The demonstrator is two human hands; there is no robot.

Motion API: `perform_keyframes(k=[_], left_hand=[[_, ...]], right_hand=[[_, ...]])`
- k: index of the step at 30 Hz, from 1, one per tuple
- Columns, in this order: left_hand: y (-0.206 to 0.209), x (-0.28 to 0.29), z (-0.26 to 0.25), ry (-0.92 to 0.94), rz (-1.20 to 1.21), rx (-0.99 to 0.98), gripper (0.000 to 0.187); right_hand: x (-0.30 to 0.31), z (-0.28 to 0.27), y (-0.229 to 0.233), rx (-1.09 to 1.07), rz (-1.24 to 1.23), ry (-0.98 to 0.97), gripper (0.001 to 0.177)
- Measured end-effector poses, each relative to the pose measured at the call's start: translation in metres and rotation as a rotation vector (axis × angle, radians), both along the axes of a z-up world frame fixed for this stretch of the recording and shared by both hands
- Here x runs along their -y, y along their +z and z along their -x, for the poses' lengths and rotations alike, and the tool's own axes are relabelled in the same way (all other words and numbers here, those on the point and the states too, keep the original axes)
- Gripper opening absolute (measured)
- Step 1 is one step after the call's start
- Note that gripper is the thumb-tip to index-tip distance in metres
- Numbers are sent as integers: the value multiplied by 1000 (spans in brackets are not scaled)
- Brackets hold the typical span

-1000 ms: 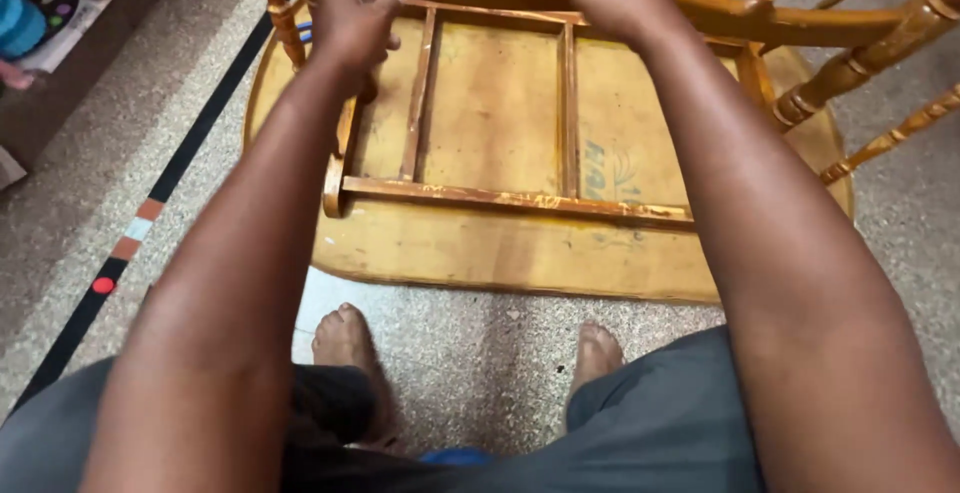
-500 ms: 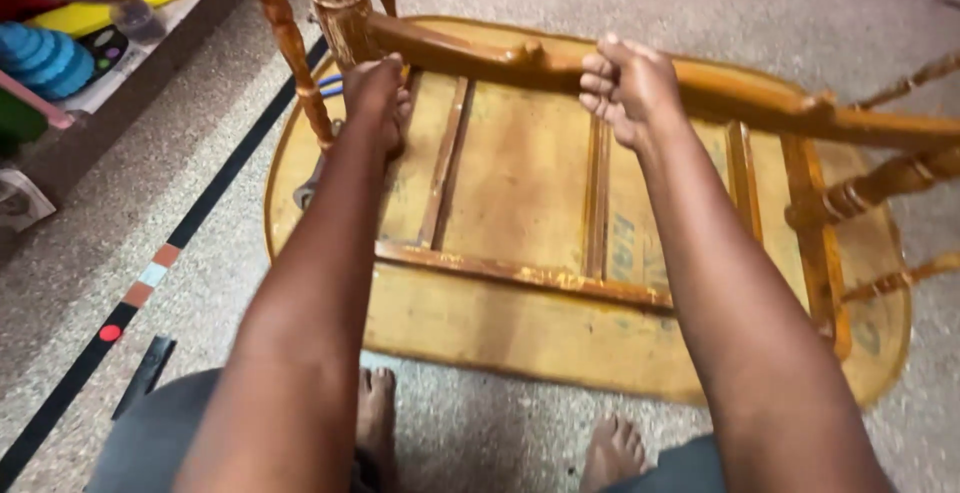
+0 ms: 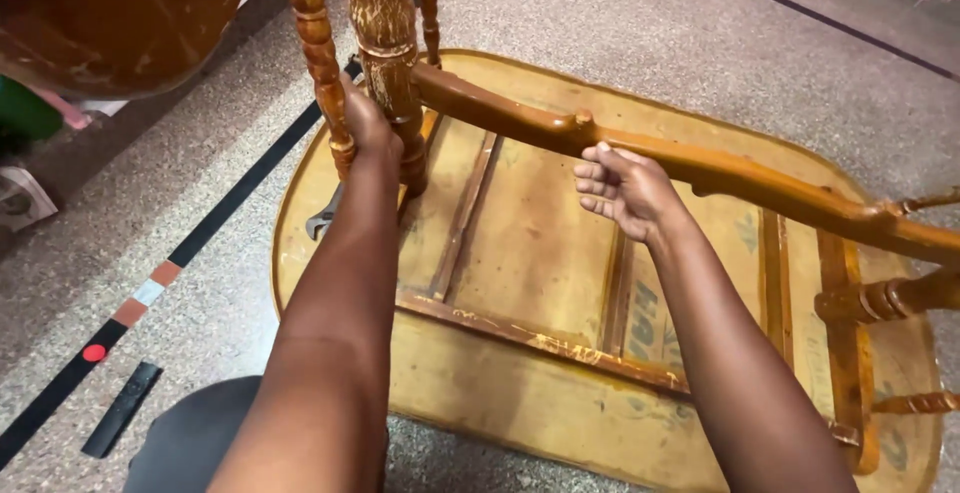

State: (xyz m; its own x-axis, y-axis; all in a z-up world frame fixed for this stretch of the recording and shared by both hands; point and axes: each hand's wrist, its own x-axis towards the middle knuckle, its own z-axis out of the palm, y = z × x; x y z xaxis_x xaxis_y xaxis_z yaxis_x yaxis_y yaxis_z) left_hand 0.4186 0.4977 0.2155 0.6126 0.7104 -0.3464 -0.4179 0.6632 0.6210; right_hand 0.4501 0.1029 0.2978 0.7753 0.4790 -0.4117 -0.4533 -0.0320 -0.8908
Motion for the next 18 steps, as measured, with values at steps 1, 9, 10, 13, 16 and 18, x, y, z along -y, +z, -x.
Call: perform_keyframes(k=[1, 9, 10, 13, 16, 18], left_hand=[[-1, -1, -4, 44, 14, -14, 81], [-40, -20, -45, 76, 93, 155, 63], [-42, -22, -50, 156, -17, 65, 60], [-48, 0, -51, 391, -330, -234, 52], [-32, 36, -31, 543, -569, -450, 45], [-17, 74, 1, 538, -615, -468, 40]], right_hand=[[0, -1, -4, -10, -3, -27, 29], [-14, 7, -23, -33, 19, -42, 27], [-16, 8, -23, -13, 17, -12, 27], [-23, 17, -22, 65, 46, 45, 25], [-37, 21, -12, 263, 110, 18, 21], [-48, 24, -1, 464, 145, -29, 19]])
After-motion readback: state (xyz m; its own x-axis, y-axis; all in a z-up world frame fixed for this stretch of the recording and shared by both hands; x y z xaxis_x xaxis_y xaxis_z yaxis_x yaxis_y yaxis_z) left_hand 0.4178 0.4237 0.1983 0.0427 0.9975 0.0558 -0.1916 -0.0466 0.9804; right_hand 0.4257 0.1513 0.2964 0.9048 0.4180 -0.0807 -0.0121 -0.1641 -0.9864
